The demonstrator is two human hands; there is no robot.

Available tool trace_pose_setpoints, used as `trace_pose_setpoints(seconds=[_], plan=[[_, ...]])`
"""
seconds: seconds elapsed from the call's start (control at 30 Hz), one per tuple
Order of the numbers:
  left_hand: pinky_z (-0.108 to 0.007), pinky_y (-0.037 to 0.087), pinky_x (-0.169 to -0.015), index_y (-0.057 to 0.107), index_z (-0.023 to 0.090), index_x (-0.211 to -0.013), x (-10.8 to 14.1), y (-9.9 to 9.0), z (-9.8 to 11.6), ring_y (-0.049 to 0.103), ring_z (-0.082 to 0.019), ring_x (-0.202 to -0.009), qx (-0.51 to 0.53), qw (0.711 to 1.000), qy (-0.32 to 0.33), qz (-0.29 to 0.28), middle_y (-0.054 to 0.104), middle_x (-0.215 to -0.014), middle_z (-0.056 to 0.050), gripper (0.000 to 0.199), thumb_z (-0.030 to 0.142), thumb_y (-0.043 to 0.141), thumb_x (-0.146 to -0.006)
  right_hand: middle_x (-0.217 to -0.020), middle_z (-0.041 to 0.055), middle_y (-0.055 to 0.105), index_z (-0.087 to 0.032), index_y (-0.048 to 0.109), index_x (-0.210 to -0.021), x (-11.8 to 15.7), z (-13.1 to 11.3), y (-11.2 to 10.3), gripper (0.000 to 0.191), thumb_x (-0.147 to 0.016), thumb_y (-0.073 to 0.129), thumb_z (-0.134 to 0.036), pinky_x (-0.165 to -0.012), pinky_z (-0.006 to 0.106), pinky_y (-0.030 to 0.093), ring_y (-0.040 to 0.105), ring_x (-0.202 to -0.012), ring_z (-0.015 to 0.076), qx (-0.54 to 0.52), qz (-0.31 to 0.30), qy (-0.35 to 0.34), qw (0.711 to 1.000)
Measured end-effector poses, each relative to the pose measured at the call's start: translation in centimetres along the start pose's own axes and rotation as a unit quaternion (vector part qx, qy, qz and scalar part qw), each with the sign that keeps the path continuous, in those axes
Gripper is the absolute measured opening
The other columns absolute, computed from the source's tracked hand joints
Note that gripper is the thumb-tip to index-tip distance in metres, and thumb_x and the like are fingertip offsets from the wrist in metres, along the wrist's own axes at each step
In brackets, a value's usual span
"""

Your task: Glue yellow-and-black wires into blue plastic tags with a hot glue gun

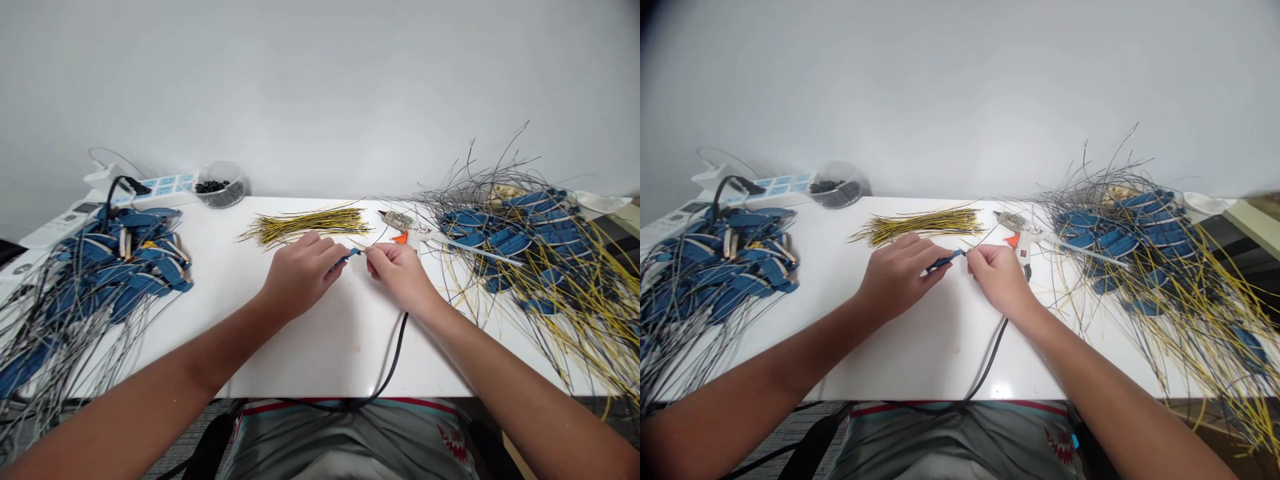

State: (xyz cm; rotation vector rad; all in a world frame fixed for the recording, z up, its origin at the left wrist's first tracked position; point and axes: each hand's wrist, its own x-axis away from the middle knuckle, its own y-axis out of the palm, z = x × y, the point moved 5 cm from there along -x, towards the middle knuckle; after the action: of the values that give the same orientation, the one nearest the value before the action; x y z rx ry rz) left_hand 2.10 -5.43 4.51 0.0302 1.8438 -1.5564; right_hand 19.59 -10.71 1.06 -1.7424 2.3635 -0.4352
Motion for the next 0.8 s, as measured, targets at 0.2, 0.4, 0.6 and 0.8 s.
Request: trace_pose_setpoints(seconds=[0.2,0.4,0.6,0.8], plan=[[-0.031,0.038,-0.068,0.071,0.027,-0.109,-0.01,-0.40,0.21,0.058,-0.014,-0.087,-0.016,0.999,0.019,0.024,0.073,-0.089,0.001,0.019,0.031,0.054,-0.101,-0.052,-0.0035,0.045,-0.019,0.055,-0.060,-0.17,0.29,0.09,0.031,-0.088,0.056,-0.034,-0.050,0.028,0.026,0.040,-0.051,0.0116,-0.014,-0.010,0.010,1.000],[-0.029,0.037,-0.067,0.070,0.025,-0.103,-0.04,-0.62,0.24,0.057,-0.013,-0.083,-0.010,0.997,0.031,0.068,0.071,-0.085,0.003,0.010,0.028,0.062,-0.097,-0.052,-0.0036,0.047,-0.018,0.055,-0.060,0.02,-0.03,-0.01,0.032,-0.088,0.054,-0.033,-0.051,0.028,0.025,0.038,-0.051,0.0104,0.011,-0.013,0.009,1.000],[-0.028,0.038,-0.067,0.069,0.023,-0.100,0.02,-0.77,0.13,0.058,-0.013,-0.083,0.000,0.996,0.024,0.087,0.072,-0.084,0.003,0.008,0.028,0.065,-0.095,-0.053,-0.0035,0.048,-0.018,0.057,-0.061,0.03,-0.06,0.05,0.033,-0.090,0.055,-0.034,-0.051,0.029,0.024,0.038,-0.052,0.0102,0.019,-0.016,0.006,1.000],[-0.027,0.037,-0.067,0.070,0.023,-0.100,0.00,-0.63,-0.04,0.059,-0.013,-0.082,0.023,0.995,0.008,0.092,0.074,-0.085,0.002,0.010,0.030,0.067,-0.094,-0.053,-0.0039,0.045,-0.018,0.059,-0.063,0.19,-0.30,0.35,0.033,-0.092,0.056,-0.035,-0.052,0.029,0.022,0.035,-0.052,0.0099,0.010,-0.027,-0.017,0.999]])
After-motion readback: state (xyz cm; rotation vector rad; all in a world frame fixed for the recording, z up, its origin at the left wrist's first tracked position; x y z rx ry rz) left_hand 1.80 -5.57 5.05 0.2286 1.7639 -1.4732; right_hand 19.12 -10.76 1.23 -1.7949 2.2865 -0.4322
